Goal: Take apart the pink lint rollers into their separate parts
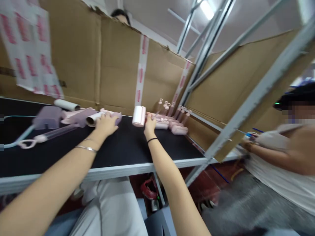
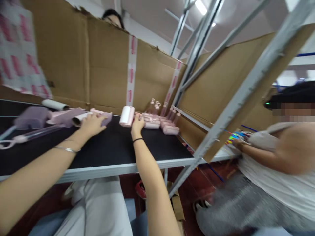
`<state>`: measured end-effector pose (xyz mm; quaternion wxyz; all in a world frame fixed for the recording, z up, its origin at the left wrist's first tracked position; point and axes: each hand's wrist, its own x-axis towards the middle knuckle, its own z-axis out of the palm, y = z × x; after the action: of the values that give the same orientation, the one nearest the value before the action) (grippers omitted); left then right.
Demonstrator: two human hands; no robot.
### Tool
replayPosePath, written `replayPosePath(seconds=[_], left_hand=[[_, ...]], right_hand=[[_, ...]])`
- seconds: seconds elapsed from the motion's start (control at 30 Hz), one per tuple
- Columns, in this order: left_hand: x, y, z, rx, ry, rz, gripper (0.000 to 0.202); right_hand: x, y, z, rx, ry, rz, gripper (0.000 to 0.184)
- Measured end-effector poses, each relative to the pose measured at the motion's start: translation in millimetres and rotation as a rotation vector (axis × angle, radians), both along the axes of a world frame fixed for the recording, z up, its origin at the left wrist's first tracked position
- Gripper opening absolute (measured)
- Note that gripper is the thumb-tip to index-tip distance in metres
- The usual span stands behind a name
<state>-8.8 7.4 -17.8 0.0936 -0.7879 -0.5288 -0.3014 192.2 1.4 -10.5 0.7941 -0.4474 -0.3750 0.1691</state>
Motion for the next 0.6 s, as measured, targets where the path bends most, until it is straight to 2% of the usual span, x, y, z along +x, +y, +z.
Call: replayPosePath(seconds=[0.03,0.1,0.17,0.23,0.33,0.37,0.43,0.5,0.6], left_hand=[[1.0,1.5,-4.9,-0.041,0.007,0.044,0.05],[5.3,3.3,-10.3,-0.024,-0.05,0.107,0.052],[10.6,3.0,-8.6,0.026,-0.195,0.079,0.045],[15.1,1.4,-2.6,0.018,-0.417,-0.053,0.04],[19.7,-0.7,4.3,-0.193,-0.736,-0.385,0.044],[20.6,-1.1,5.0,-0.227,-0.81,-0.44,0.048],[21.1,-2.0,5.2,-0.229,-0.91,-0.459,0.052],[20.5,-4.1,5.7,-0.253,-0.954,-0.442,0.043],[20.0,-9.8,7.9,-0.417,-0.937,-0.503,0.029]], right_hand=[[-2.0,-0.2,-0.1,-0.005,0.025,0.022,0.022],[-8.0,-1.5,-1.0,-0.002,0.006,0.095,0.027],[-14.2,-4.5,-3.3,0.004,-0.062,0.164,0.031],[-19.3,-8.1,-6.4,0.008,-0.123,0.223,0.034],[-24.9,-12.3,-10.5,-0.015,-0.202,0.35,0.036],[-26.4,-13.3,-11.2,-0.026,-0.236,0.397,0.036],[-28.0,-14.4,-11.3,-0.042,-0.299,0.462,0.036],[-27.0,-14.7,-9.9,-0.046,-0.333,0.444,0.038],[-19.5,-13.6,-6.6,-0.048,-0.411,0.261,0.04]])
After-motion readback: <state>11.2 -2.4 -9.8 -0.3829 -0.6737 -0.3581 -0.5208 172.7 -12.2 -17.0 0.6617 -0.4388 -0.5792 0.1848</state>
